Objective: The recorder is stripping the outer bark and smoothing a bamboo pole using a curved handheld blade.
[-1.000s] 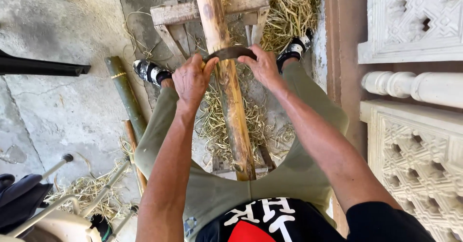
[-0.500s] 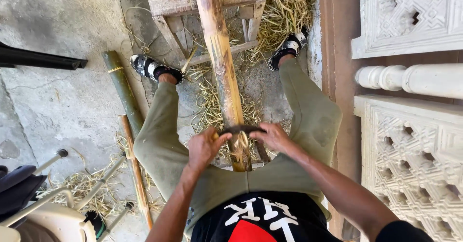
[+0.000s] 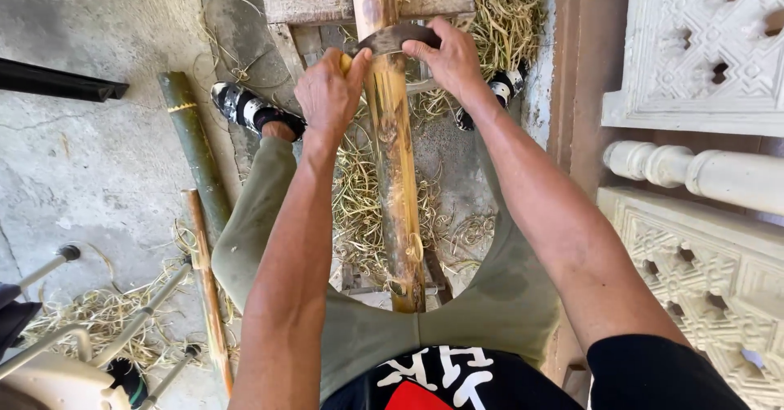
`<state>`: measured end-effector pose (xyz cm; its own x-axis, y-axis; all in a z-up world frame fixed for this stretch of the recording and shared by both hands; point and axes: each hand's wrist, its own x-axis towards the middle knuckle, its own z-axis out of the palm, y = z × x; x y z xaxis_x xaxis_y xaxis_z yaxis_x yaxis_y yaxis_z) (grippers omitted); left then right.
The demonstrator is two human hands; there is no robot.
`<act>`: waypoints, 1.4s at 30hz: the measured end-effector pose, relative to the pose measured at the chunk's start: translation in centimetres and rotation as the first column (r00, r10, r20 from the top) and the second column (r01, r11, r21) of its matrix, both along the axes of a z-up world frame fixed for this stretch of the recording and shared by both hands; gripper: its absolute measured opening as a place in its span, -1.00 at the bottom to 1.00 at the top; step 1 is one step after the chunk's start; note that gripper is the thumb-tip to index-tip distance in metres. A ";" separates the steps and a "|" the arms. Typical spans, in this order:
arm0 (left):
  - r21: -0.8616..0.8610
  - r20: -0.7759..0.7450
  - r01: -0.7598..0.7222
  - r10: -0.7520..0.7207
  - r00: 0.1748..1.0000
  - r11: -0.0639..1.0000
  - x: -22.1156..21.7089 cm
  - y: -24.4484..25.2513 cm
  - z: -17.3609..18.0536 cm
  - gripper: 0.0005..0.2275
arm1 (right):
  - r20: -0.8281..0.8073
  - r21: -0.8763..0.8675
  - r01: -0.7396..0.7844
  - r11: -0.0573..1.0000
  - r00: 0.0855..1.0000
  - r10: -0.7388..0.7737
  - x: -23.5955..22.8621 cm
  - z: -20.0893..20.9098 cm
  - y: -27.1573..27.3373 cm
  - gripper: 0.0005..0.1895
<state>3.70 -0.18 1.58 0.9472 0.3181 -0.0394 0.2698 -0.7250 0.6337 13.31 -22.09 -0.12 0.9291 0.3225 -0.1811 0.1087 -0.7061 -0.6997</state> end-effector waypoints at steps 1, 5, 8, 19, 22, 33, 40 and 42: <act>-0.004 -0.002 -0.003 0.003 1.000 1.000 -0.8 -0.2 0.0 -0.55 | -0.002 -0.004 -0.003 1.000 1.000 0.003 -0.7 0.2 -0.2 -0.54; 0.055 0.139 0.011 -0.019 0.990 0.998 -3.8 -0.7 -0.6 -0.55 | -0.151 -0.052 0.013 0.999 0.988 -0.021 -4.2 2.0 -0.8 -0.57; 0.049 0.223 0.022 -0.033 0.974 0.999 -3.0 -0.2 -1.0 -0.55 | -0.174 -0.036 0.017 0.999 0.984 -0.023 -3.6 2.4 -0.5 -0.56; 0.100 0.303 0.004 -0.034 0.952 0.995 -4.8 -0.9 -3.3 -0.63 | -0.159 -0.048 0.026 0.998 0.987 -0.034 -5.6 3.2 -1.0 -0.56; 0.026 0.145 0.068 -0.071 0.987 0.997 -3.5 -0.4 -2.3 -0.57 | -0.290 0.085 0.075 0.993 0.956 -0.048 -4.3 2.7 -0.7 -0.59; 0.069 0.144 0.104 -0.113 0.983 0.992 -8.7 -2.3 0.3 -0.59 | -0.113 0.040 -0.004 0.999 0.994 0.008 -11.8 1.5 -3.5 -0.60; 0.018 0.182 0.270 -0.269 0.946 0.963 -11.2 -1.3 1.6 -0.63 | -0.605 0.016 0.079 0.997 0.794 -0.053 -14.6 5.4 -3.9 -0.64; 0.039 0.170 0.156 -0.160 0.972 0.987 -7.0 -0.6 1.1 -0.60 | -0.243 -0.009 0.015 1.000 0.970 -0.017 -10.1 3.1 -2.5 -0.57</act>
